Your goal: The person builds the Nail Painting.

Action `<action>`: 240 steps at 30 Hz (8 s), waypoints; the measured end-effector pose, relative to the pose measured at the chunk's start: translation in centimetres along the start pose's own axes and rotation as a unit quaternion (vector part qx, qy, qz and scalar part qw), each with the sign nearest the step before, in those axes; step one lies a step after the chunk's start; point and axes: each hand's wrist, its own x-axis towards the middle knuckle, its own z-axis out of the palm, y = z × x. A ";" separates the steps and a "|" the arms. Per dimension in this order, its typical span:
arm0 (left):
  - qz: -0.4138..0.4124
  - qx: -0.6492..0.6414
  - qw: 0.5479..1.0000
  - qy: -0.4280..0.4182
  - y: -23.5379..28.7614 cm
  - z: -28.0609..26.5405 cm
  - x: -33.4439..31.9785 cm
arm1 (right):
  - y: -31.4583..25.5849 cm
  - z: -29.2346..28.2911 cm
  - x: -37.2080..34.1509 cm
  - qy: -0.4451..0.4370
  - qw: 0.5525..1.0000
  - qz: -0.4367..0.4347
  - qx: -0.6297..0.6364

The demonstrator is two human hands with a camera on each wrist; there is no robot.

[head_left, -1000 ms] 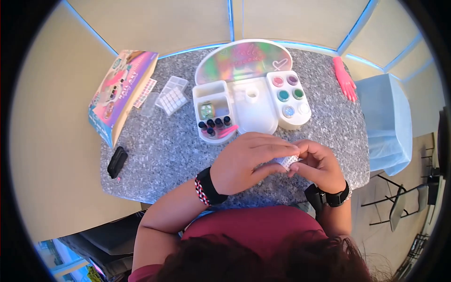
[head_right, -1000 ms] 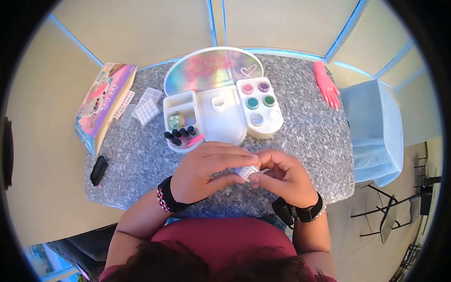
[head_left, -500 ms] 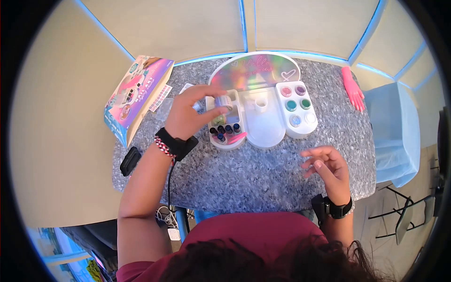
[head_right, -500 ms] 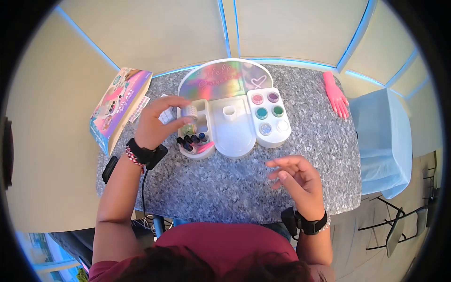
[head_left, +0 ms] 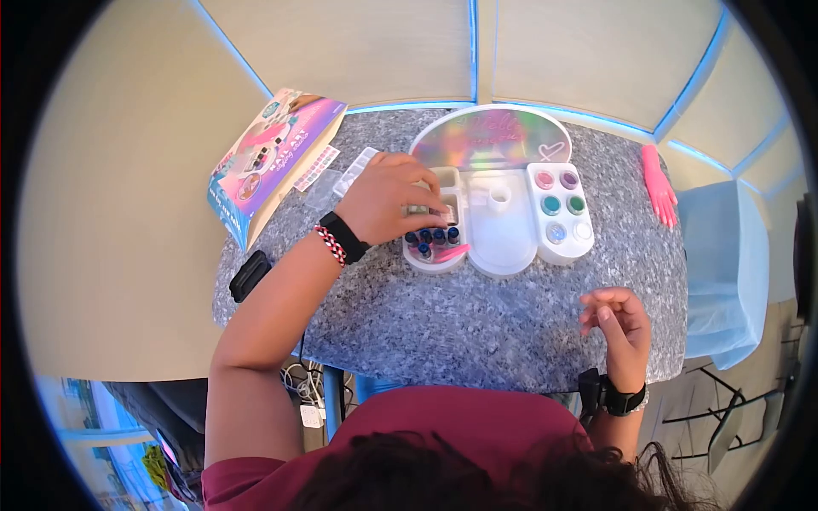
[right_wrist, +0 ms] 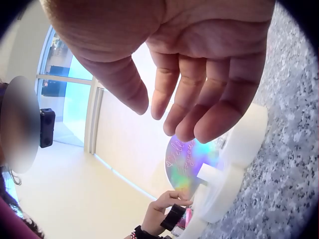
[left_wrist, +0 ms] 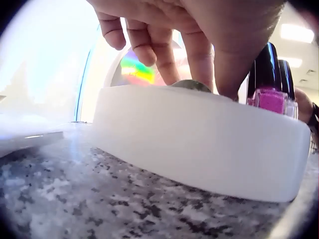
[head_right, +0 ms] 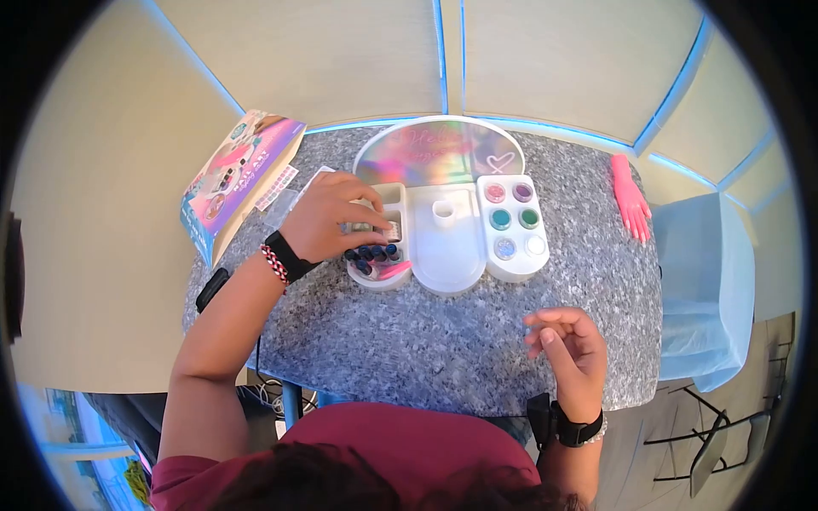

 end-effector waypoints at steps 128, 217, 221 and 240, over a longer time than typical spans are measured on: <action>-0.066 -0.001 0.985 0.157 0.2 0.8 1.3 | 5.4 -1.1 4.8 0.202 0.942 0.040 0.264; -0.429 -0.190 0.857 0.214 -2.2 -5.3 -6.3 | -5.9 5.2 8.1 -0.095 0.991 -0.083 -0.046; -0.374 -0.179 0.898 0.150 5.7 -5.1 -3.3 | -7.2 10.7 11.9 -0.126 0.962 -0.162 -0.182; -0.475 0.129 0.867 0.083 -7.8 -6.1 -14.0 | -1.2 15.9 17.6 -0.082 0.829 -0.327 -0.446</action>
